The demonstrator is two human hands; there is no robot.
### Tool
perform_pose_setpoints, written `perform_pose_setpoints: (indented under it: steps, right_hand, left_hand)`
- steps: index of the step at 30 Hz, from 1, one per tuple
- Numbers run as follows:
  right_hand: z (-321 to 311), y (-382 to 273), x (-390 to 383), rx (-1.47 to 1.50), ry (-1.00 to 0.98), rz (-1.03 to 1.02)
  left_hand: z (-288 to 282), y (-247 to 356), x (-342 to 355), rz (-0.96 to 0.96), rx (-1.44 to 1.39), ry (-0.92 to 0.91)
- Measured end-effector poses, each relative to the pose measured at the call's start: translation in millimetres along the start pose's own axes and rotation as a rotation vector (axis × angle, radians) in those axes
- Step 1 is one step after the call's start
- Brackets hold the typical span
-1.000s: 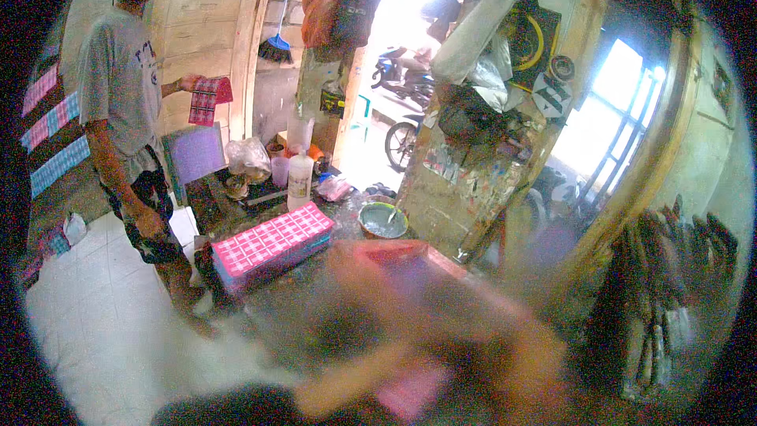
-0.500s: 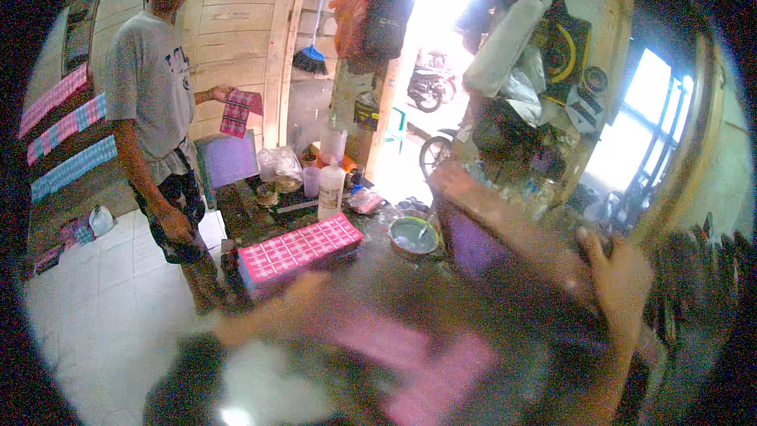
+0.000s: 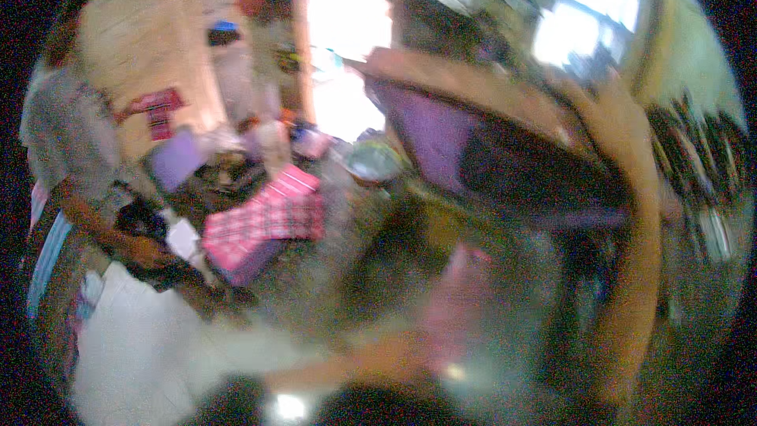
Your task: The person performs screen printing on fabric pieces by placing each piece onto a glass surface, lowering the screen, and spreading ink across the screen using a squeegee by hand before lifting the screen and setting the printed fabric aside.
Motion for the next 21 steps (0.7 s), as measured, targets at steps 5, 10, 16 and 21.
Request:
perform_pose_setpoints:
  steps: [5, 10, 16, 21]
  right_hand:
    - [4.7, -15.8, -0.9, -0.093, -0.149, -0.180]
    - [-12.3, 19.4, 7.2, -0.032, -0.261, 0.228]
    - [-19.7, 17.8, 15.4, 0.334, -0.120, 0.302]
    - [-28.3, 21.9, 11.1, 0.381, -0.097, 0.260]
  left_hand:
    - [91.1, 9.8, 7.2, -0.197, -0.087, 0.085]
    - [38.0, -46.9, -10.0, -0.324, -0.131, 0.025]
    - [72.0, -48.9, -4.5, -0.209, 0.116, -0.303]
    - [71.3, -47.7, -3.5, -0.230, 0.086, -0.340]
Point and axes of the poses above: each hand's wrist, its own x-axis towards the middle knuckle, its own z-axis out of the palm, y = z × x, the point moved 10 cm from there along x, towards the middle knuckle, and after that the axes turned 8 degrees about x, right-handed, at the moved point
